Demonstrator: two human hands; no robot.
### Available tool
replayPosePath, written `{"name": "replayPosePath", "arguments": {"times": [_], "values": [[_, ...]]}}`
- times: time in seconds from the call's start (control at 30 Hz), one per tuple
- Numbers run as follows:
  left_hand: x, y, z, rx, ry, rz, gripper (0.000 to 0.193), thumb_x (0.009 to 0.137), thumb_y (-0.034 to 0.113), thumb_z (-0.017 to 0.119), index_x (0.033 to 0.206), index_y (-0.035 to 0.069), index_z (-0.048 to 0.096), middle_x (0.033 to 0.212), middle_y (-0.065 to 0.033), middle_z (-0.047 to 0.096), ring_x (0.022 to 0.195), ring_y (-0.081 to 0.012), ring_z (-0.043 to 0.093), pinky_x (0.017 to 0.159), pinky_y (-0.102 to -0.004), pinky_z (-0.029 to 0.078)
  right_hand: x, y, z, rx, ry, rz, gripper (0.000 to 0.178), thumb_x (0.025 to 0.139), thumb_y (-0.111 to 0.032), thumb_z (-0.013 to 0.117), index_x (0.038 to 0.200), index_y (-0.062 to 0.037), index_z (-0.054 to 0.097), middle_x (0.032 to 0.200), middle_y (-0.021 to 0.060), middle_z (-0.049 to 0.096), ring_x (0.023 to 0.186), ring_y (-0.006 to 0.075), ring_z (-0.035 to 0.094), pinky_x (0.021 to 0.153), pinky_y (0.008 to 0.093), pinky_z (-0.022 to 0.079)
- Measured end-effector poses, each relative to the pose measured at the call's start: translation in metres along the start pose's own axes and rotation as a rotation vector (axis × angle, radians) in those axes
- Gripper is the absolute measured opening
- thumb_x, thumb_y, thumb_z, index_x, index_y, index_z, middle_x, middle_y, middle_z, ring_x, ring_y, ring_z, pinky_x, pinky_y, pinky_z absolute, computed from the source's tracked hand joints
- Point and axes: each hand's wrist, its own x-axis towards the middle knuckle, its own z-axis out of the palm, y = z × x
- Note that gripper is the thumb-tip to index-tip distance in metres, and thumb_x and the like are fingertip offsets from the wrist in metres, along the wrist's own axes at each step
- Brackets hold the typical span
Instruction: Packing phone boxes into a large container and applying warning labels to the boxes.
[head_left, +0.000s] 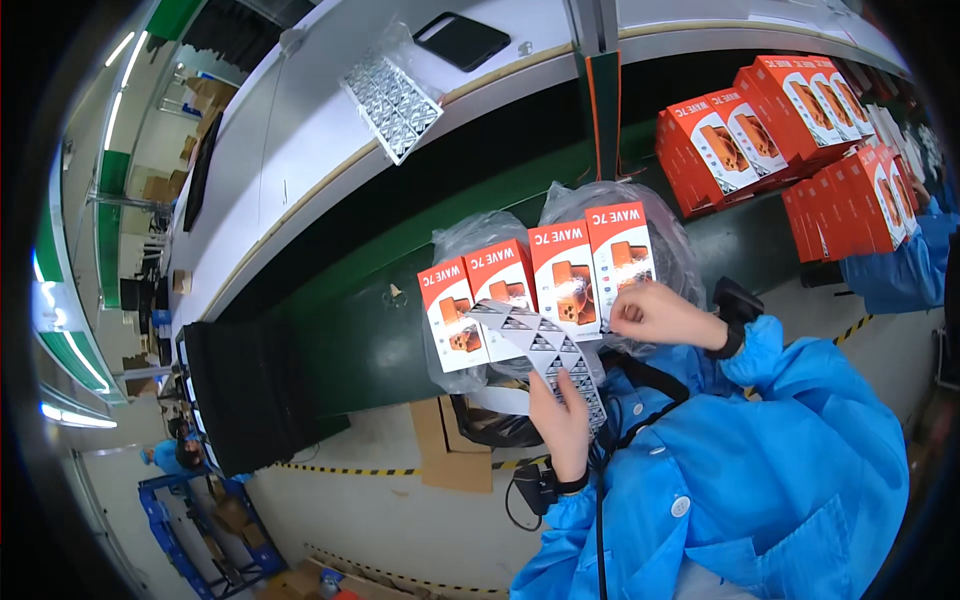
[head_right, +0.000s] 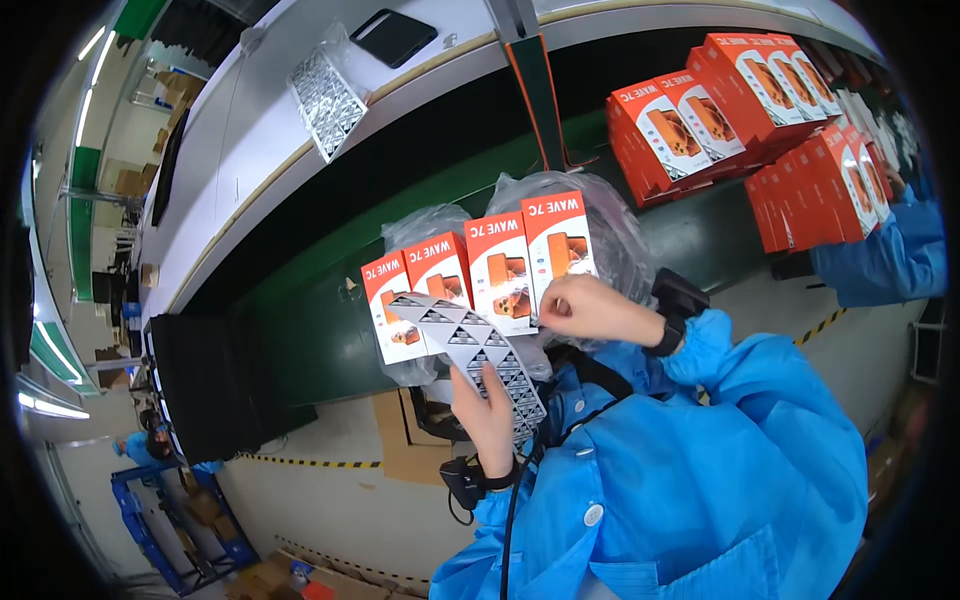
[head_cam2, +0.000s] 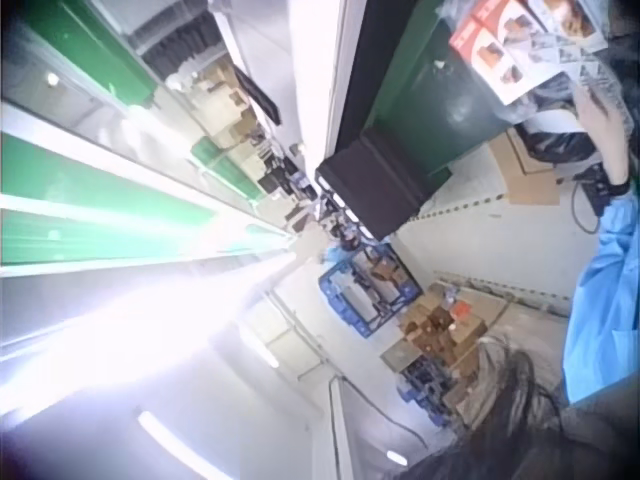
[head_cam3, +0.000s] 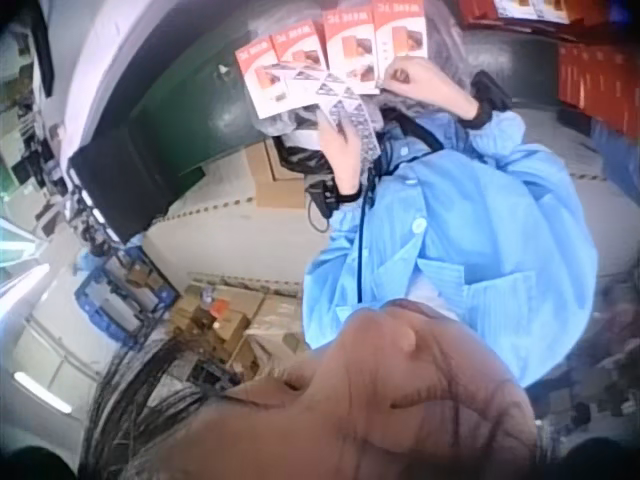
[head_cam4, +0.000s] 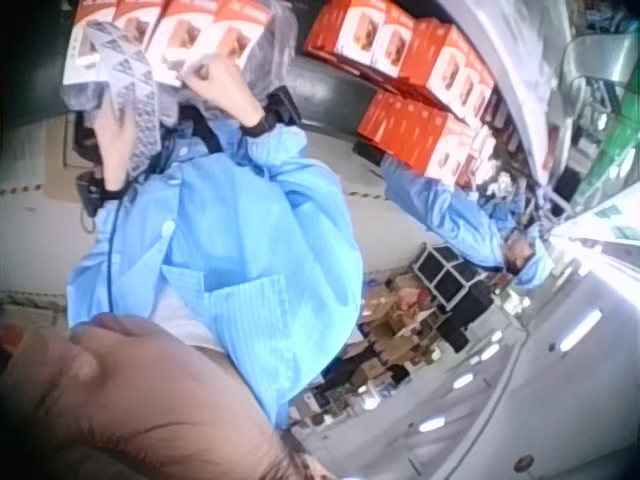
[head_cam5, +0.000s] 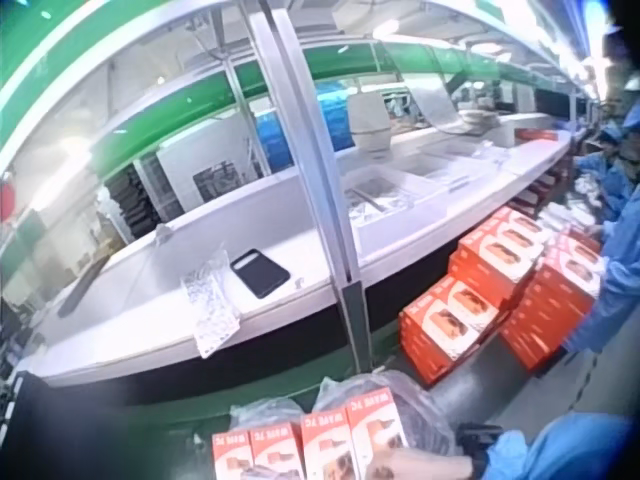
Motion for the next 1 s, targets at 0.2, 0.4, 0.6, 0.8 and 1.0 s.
{"name": "replayPosePath", "arguments": {"times": [0.2,0.4,0.6,0.8,1.0], "values": [[-0.008,-0.001,0.000,-0.041,0.080,-0.085,0.020,0.088,0.006,0.051,0.103,-0.006,0.051,0.087,-0.0200,0.062,0.076,-0.0281,0.062,0.069,-0.0345,0.047,0.012,0.041,0.009,-0.154,-0.104,0.054,0.012,0.072,-0.012,0.062,0.073,0.0000,0.065,0.064,0.0143,0.061,0.060,0.0276,0.061,0.056,0.0363,0.046],[-0.009,0.004,0.005,-0.021,0.073,-0.073,0.023,0.088,0.008,0.052,0.106,-0.006,0.051,0.086,-0.0198,0.062,0.075,-0.0280,0.062,0.068,-0.0348,0.047,0.017,0.041,0.009,-0.064,-0.097,0.101,0.010,0.069,-0.010,0.061,0.071,-0.0014,0.065,0.062,0.0129,0.061,0.058,0.0275,0.061,0.056,0.0361,0.046],[-0.009,0.004,0.003,-0.005,0.059,-0.124,0.024,0.089,0.010,0.052,0.107,-0.006,0.051,0.087,-0.0202,0.062,0.077,-0.0288,0.062,0.070,-0.0353,0.047,0.017,0.044,0.011,-0.085,-0.094,0.105,0.008,0.069,-0.009,0.060,0.069,-0.0015,0.064,0.061,0.0135,0.060,0.057,0.0289,0.060,0.055,0.0369,0.045],[-0.010,0.007,0.004,-0.018,0.065,-0.089,0.024,0.089,0.009,0.051,0.107,-0.006,0.051,0.089,-0.0205,0.061,0.078,-0.0282,0.061,0.070,-0.0353,0.047,0.017,0.043,0.011,-0.102,-0.088,0.091,0.010,0.072,-0.011,0.061,0.070,-0.0008,0.064,0.060,0.0141,0.059,0.057,0.0304,0.059,0.055,0.0381,0.045],[-0.015,0.009,0.007,-0.025,0.064,-0.118,0.023,0.089,0.008,0.051,0.108,-0.006,0.051,0.089,-0.0195,0.061,0.078,-0.0281,0.060,0.071,-0.0346,0.046,0.015,0.047,0.014,-0.199,-0.061,0.041,0.013,0.072,-0.013,0.063,0.070,-0.0014,0.060,0.065,0.0161,0.061,0.061,0.0318,0.060,0.057,0.0395,0.046]]}}
